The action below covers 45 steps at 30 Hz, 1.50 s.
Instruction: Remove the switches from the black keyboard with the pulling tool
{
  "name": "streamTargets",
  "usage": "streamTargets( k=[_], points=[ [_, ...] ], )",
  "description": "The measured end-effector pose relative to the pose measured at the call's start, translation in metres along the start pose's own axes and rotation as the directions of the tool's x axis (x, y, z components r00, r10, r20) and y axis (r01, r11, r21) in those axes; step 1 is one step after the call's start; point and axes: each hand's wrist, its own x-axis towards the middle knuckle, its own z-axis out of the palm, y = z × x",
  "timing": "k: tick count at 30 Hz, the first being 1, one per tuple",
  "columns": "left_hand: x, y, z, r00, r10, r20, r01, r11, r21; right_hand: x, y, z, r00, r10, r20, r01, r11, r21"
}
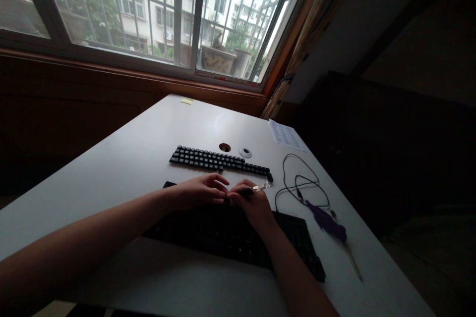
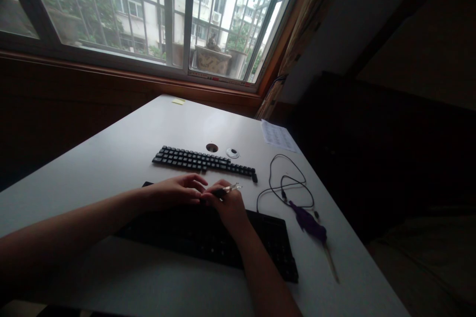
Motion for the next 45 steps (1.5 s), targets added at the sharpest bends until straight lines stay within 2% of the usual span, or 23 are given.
streamTargets(
  k=[11, 19, 29, 35, 41, 45],
  points=[
    [-0.0008, -0.0002, 0.0009, 1.0, -0.008, -0.029, 0.009, 1.0, 0.024, -0.003, -0.0017, -0.0006, 0.998, 0.057, -0.03, -0.055, 0.996, 0.071],
    [-0.0023, -0.0009, 0.0031, 0.998, 0.064, -0.013, -0.062, 0.994, 0.092, -0.0051, 0.0018, 0.0018, 0.992, 0.123, 0.02, -0.124, 0.972, 0.198],
    [-0.0054, 0.0, 0.0012, 0.994, 0.101, 0.038, -0.106, 0.976, 0.192, -0.0023, -0.0061, 0.001, 0.99, 0.143, -0.016, -0.134, 0.953, 0.273],
    [-0.0056, -0.0012, 0.0015, 0.996, 0.089, 0.006, -0.089, 0.984, 0.152, -0.0034, -0.0026, -0.0032, 0.984, 0.127, -0.125, -0.098, 0.971, 0.216],
    [-0.0047, -0.0016, 0.0013, 0.998, 0.059, -0.034, -0.058, 0.998, 0.017, -0.0054, -0.0036, -0.0057, 0.967, 0.043, -0.253, -0.019, 0.995, 0.097],
    [-0.0046, -0.0014, 0.0002, 0.998, 0.06, -0.029, -0.061, 0.998, -0.018, -0.0062, -0.0067, -0.0063, 0.957, -0.014, -0.289, 0.021, 1.0, 0.019]
  ],
)
